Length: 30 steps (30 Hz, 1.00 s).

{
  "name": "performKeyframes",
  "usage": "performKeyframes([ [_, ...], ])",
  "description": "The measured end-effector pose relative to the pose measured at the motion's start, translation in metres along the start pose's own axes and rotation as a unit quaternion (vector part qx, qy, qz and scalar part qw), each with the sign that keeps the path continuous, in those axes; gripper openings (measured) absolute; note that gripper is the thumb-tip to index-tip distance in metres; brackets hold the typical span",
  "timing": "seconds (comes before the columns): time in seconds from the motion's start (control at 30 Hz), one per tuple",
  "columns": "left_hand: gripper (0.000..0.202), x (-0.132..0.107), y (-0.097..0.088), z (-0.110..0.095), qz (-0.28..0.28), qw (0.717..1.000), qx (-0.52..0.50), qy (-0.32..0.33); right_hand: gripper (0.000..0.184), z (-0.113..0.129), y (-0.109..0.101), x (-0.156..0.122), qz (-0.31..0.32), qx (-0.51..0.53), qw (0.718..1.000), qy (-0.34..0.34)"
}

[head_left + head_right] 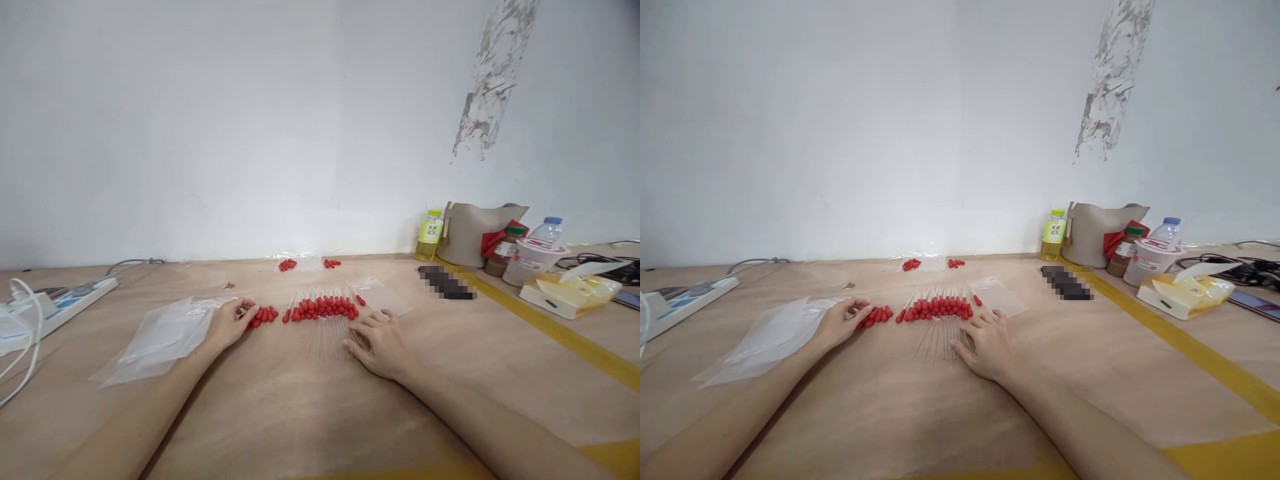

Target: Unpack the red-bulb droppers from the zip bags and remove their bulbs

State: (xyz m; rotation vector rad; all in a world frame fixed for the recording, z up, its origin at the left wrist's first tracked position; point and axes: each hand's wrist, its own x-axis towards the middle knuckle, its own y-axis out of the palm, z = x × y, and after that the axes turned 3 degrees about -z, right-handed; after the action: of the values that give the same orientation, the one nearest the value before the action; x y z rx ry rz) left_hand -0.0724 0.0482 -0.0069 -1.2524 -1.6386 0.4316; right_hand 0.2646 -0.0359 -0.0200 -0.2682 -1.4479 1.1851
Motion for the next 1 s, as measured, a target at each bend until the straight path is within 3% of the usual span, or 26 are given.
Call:
performKeyframes([
  [0.1,0.035,-0.001,-0.002,-0.001,-0.032,0.999,0.011,0.013,0.029,0.0,-0.001,0.0,0.01,-0.004,1.0,-0.007],
  [0.2,0.033,-0.005,-0.004,-0.015,-0.071,0.994,0.045,0.063,0.037,0.0,-0.001,0.0,0.019,-0.014,1.0,-0.015],
  [0.4,0.028,-0.012,0.006,-0.057,-0.012,0.97,0.158,0.187,0.049,-0.002,-0.004,-0.001,0.04,-0.018,0.999,-0.026],
  [0.53,0.027,-0.009,0.021,-0.061,0.01,0.965,0.173,0.198,0.042,-0.004,-0.004,0.0,0.02,-0.015,1.0,-0.002],
  [0.6,0.025,-0.008,0.024,-0.059,-0.01,0.969,0.162,0.187,0.034,-0.007,-0.003,0.001,0.001,-0.008,1.0,0.024],
  [0.73,0.022,-0.01,0.016,-0.059,-0.109,0.977,0.111,0.143,0.025,-0.015,0.002,0.005,-0.052,0.008,0.997,0.061],
  [0.83,0.019,-0.017,0.007,-0.068,-0.148,0.971,0.058,0.178,0.031,-0.021,0.006,0.006,-0.106,0.016,0.992,0.065],
  [0.9,0.018,-0.024,0.003,-0.079,-0.132,0.963,0.027,0.232,0.044,-0.021,0.006,0.006,-0.138,0.022,0.989,0.051],
  [1.0,0.015,-0.039,0.007,-0.095,-0.06,0.953,-0.001,0.296,0.063,-0.016,0.001,0.005,-0.155,0.019,0.988,-0.01],
])
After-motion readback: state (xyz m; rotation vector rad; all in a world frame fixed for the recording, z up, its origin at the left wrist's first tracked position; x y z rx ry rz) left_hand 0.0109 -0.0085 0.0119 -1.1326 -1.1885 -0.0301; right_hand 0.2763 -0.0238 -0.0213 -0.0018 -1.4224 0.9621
